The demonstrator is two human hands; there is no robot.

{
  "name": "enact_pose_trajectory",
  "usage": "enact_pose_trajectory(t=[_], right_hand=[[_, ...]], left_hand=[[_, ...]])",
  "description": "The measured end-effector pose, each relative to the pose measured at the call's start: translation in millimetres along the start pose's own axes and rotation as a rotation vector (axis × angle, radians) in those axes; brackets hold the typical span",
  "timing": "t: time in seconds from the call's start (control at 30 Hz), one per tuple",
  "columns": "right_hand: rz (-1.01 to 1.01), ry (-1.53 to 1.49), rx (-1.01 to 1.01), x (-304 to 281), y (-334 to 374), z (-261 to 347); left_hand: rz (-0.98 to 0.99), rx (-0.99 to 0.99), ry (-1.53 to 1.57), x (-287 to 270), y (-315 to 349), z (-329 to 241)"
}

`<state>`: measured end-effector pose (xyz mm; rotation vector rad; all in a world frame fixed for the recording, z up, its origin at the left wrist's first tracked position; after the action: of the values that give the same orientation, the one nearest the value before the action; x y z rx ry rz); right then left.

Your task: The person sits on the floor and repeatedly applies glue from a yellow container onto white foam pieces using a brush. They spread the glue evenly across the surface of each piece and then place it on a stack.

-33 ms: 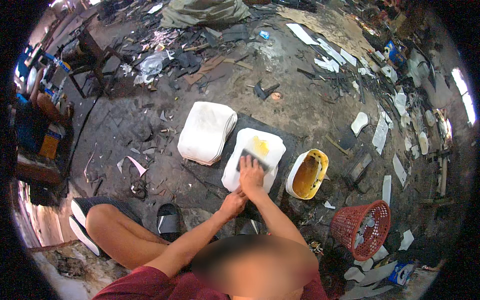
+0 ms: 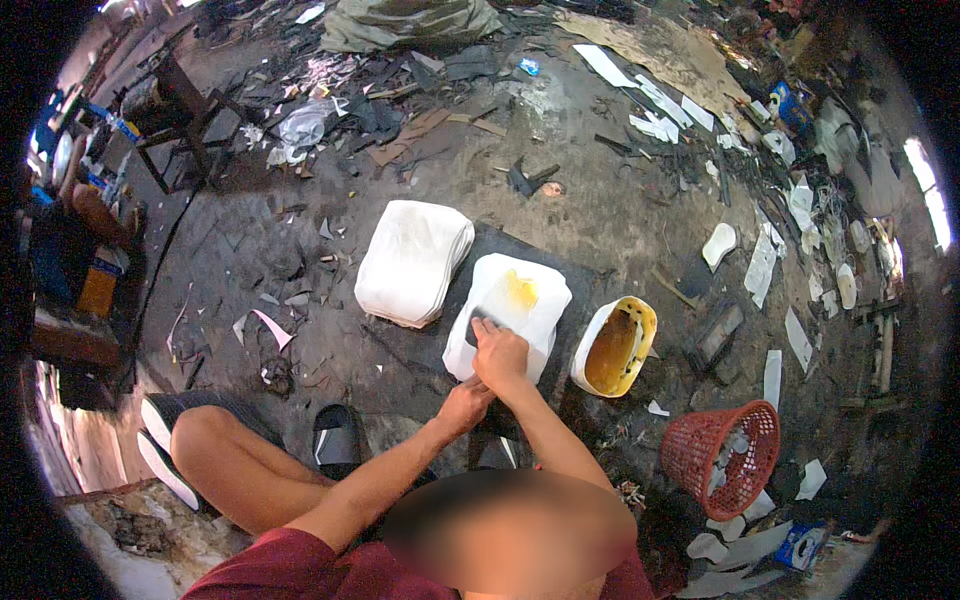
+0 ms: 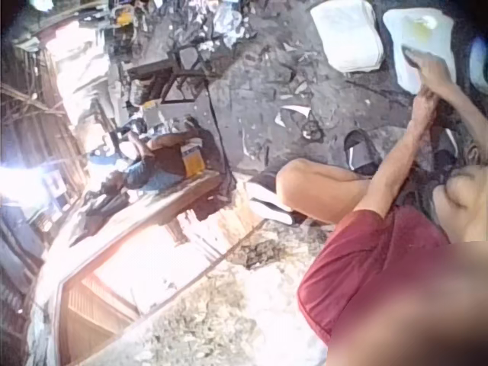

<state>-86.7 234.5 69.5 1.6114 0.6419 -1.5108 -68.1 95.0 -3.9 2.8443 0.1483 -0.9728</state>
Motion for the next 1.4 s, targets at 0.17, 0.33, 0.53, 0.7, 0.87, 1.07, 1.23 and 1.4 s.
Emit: enact_pose_trajectory(t=[0.17, 0.33, 0.53, 0.7, 0.87, 1.07, 1.23, 1.4], right_hand=[[-0.301, -0.216, 0.521, -13, -8, -82], [-0.156, -0.205, 0.381, -6, -82, -79], [0.343, -0.042, -0.495, -23, -63, 44], [0.296, -0.340, -0.540, -34, -22, 55], [-0.117, -0.104, 0.057, -38, -75, -52], [-0.164, -0.141, -0.281, 31, -5, 26], [-0.102, -0.047, -0.334, 36, 57, 82], [-0.245, -0.706, -0.092, -46, 68, 42]], left_hand=[[-0.179, 0.287, -0.097, -18, 1, -11], [-0.167, 0.265, -0.136, -16, -2, -13], [-0.260, 0.241, -0.194, -17, 2, -22], [-0.069, 0.044, -0.222, -7, -13, -11], [-0.030, 0.136, -0.243, -18, -31, -14], [-0.015, 0.030, -0.103, 7, -3, -25], [-0.130, 0.111, -0.019, 40, 29, -31], [0.112, -0.041, 0.136, 43, 14, -29]])
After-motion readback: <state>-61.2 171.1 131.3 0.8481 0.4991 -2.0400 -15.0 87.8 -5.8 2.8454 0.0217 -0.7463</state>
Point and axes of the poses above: each hand's wrist, its own y-axis away from the middle knuckle, its own x-axis out of the palm, z = x × y, the point moved 6 cm from there along -y, towards the middle knuckle, and after that the axes turned 7 degrees about y, right-handed, at the moved point
